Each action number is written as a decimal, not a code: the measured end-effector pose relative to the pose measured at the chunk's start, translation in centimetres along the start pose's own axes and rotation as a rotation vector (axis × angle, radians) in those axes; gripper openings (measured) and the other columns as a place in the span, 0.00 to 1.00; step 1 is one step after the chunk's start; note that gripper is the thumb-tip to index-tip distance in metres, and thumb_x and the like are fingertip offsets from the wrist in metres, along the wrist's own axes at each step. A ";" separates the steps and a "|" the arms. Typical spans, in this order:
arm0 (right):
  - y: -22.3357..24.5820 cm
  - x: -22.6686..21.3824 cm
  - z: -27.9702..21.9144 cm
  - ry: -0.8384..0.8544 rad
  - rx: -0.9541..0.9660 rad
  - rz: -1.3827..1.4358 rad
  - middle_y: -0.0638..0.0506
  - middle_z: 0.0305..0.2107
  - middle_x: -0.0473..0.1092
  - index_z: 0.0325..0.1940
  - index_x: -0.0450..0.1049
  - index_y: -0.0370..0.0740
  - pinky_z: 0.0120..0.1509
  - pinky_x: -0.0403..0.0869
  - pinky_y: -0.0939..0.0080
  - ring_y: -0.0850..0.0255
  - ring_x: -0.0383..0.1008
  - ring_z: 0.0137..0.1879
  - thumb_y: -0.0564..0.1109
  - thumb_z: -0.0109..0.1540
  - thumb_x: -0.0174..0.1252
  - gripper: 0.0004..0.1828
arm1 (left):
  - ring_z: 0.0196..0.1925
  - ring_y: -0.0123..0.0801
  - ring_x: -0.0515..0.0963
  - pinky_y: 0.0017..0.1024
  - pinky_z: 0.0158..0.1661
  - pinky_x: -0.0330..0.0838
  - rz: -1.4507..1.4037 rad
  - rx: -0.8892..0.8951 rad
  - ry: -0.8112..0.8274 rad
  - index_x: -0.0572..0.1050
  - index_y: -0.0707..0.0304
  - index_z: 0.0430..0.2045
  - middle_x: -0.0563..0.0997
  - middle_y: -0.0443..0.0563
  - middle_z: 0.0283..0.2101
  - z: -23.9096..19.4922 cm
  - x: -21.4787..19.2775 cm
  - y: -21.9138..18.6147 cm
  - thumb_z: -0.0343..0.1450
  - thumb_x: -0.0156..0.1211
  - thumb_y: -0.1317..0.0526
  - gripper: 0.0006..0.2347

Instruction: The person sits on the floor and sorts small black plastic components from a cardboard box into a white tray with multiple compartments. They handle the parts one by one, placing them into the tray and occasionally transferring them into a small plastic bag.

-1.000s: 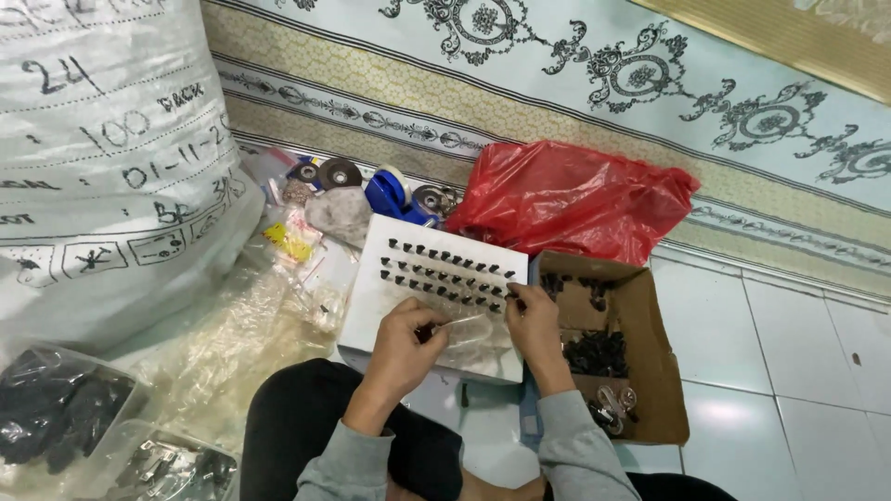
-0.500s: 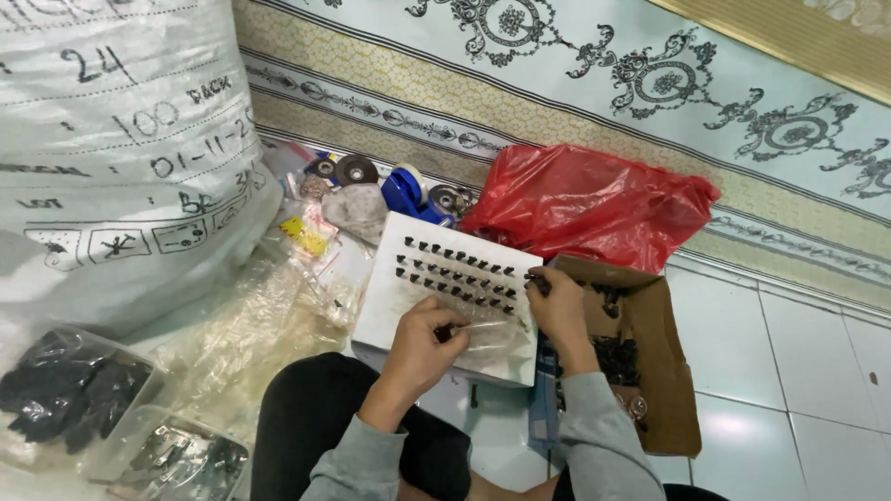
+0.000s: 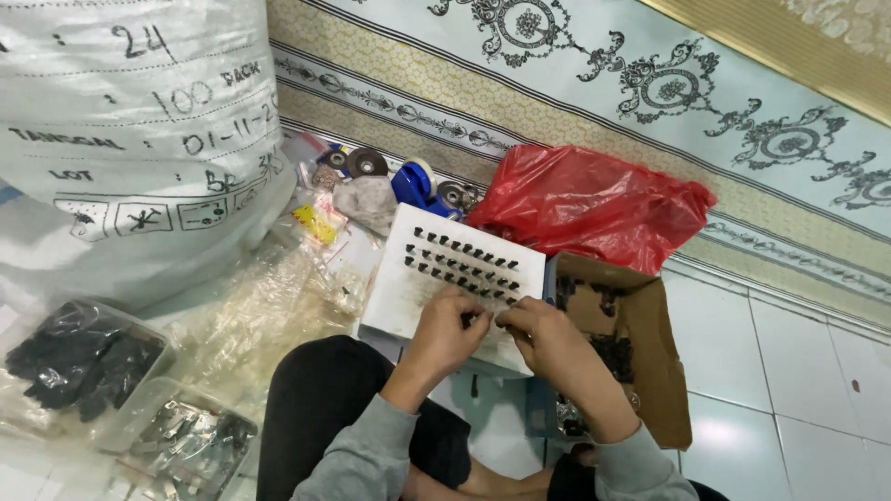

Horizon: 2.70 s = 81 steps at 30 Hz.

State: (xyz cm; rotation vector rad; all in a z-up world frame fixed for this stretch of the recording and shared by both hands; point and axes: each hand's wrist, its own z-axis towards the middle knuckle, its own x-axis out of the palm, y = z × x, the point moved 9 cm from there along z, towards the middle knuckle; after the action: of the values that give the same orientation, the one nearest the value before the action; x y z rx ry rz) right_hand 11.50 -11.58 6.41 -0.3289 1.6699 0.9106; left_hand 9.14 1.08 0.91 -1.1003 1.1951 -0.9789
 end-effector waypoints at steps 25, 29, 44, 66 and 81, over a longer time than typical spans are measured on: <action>-12.5 5.6 -3.2 -0.496 0.498 0.340 0.34 0.42 0.75 0.51 0.77 0.31 0.50 0.79 0.44 0.42 0.81 0.46 0.43 0.56 0.72 0.22 | 0.40 0.46 0.82 0.36 0.37 0.78 -0.032 -0.022 0.034 0.82 0.75 0.43 0.83 0.67 0.34 -0.9 -3.3 0.5 0.71 0.57 0.66 0.12; -12.3 6.5 -1.1 -0.573 0.481 0.299 0.37 0.42 0.74 0.52 0.73 0.34 0.49 0.78 0.45 0.44 0.79 0.48 0.42 0.58 0.69 0.20 | 0.37 0.41 0.82 0.33 0.34 0.76 -0.022 -0.068 0.014 0.82 0.74 0.42 0.82 0.65 0.33 -0.8 -3.5 0.7 0.71 0.57 0.66 0.11; -16.5 7.9 2.7 -0.523 0.380 0.159 0.44 0.30 0.73 0.49 0.80 0.38 0.41 0.76 0.52 0.49 0.78 0.38 0.39 0.61 0.63 0.12 | 0.36 0.40 0.81 0.32 0.33 0.75 -0.052 -0.098 0.006 0.83 0.73 0.42 0.81 0.64 0.32 -0.3 -3.5 1.2 0.70 0.58 0.67 0.11; -14.4 2.7 4.5 -0.468 0.408 0.227 0.38 0.38 0.74 0.50 0.80 0.40 0.55 0.77 0.48 0.42 0.78 0.49 0.41 0.64 0.61 0.11 | 0.38 0.42 0.81 0.34 0.34 0.76 -0.089 -0.079 0.019 0.82 0.74 0.42 0.81 0.66 0.33 0.0 -3.3 1.6 0.72 0.59 0.65 0.11; 2.6 1.2 1.5 -0.253 -0.031 0.136 0.42 0.39 0.76 0.53 0.79 0.42 0.47 0.80 0.47 0.42 0.80 0.45 0.36 0.60 0.62 0.17 | 0.36 0.42 0.81 0.33 0.32 0.74 -0.087 -0.012 -0.016 0.83 0.72 0.41 0.81 0.65 0.32 -0.5 -3.5 1.0 0.73 0.58 0.64 0.10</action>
State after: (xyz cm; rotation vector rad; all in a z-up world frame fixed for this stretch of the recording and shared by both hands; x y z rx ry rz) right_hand 10.52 -8.56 6.24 -0.1151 1.4586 1.0352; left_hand 8.17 4.62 0.63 -1.1765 1.1492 -1.0287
